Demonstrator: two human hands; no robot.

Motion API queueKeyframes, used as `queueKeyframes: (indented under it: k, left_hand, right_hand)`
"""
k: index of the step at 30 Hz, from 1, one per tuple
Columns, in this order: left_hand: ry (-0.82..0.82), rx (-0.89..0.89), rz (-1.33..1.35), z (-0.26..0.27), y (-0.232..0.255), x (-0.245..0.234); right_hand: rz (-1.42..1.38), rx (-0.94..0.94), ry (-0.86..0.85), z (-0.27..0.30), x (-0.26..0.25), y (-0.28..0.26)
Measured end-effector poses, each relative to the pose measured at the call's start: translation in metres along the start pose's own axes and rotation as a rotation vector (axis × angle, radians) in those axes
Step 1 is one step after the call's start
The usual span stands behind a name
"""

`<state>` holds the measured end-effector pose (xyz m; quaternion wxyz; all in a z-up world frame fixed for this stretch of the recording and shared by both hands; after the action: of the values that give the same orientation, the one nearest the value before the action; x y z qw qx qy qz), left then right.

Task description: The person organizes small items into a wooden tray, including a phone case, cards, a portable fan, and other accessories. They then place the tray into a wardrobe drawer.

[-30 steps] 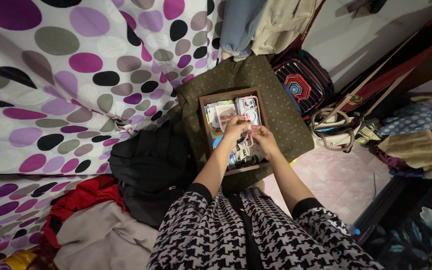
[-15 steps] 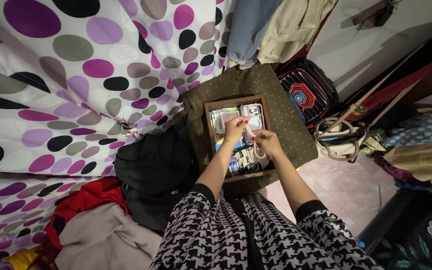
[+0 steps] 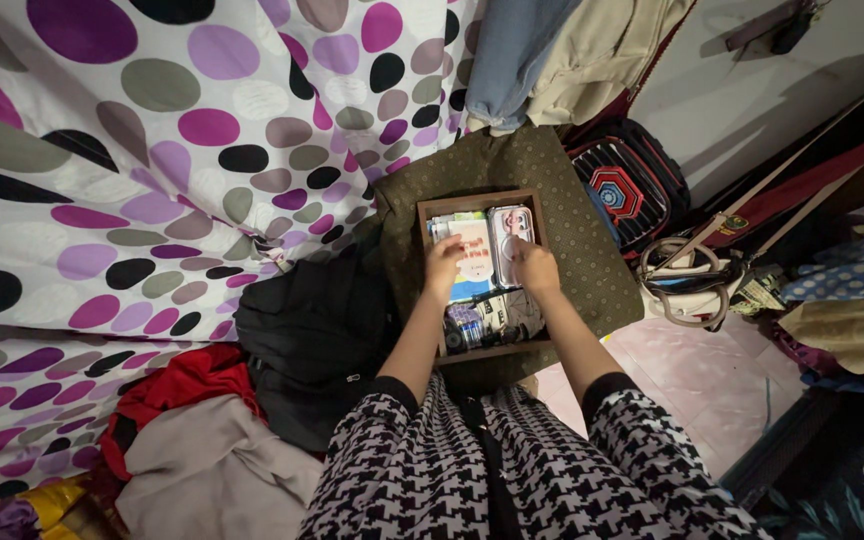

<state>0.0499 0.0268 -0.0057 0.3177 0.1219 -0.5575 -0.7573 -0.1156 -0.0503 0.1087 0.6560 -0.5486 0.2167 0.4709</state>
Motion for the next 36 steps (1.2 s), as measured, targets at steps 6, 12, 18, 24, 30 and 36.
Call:
queueKeyframes:
  k: [6,12,18,24,30,36]
  left_hand:
    - [0.055,0.074,0.081,0.029,0.049,-0.012]
    - [0.222,0.075,0.132,0.032,0.02,-0.056]
    - [0.112,-0.133,-0.076,0.048,-0.024,-0.074]
    - [0.043,-0.056,-0.32,0.07,-0.013,-0.062]
    - [-0.037,-0.11,-0.484,0.076,0.005,-0.056]
    - [-0.119,-0.19,-0.635,0.073,0.015,-0.057]
  right_hand:
    - [-0.075,-0.105,0.302,0.02,-0.026,0.009]
    - [-0.511,0.331,-0.039,0.005,0.007,0.103]
    - [-0.551,0.41,-0.58,0.02,0.041,0.149]
    - [-0.272,0.328,-0.376,0.024,0.033,0.131]
    - [-0.155,0.259,-0.265,0.035,0.007,0.101]
    - [-0.147,0.278,-0.308,0.033,0.014,0.112]
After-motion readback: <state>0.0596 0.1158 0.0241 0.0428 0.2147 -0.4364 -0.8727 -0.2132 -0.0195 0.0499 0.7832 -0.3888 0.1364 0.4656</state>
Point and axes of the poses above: each hand's wrist, its own z-axis away from the middle knuckle, its own x-axis out of the palm, y = z × x, the point moved 2 cm from there along -z, towards the middle knuckle, and after that the axes turned 9 degrees about x, right-handed, at the moved point
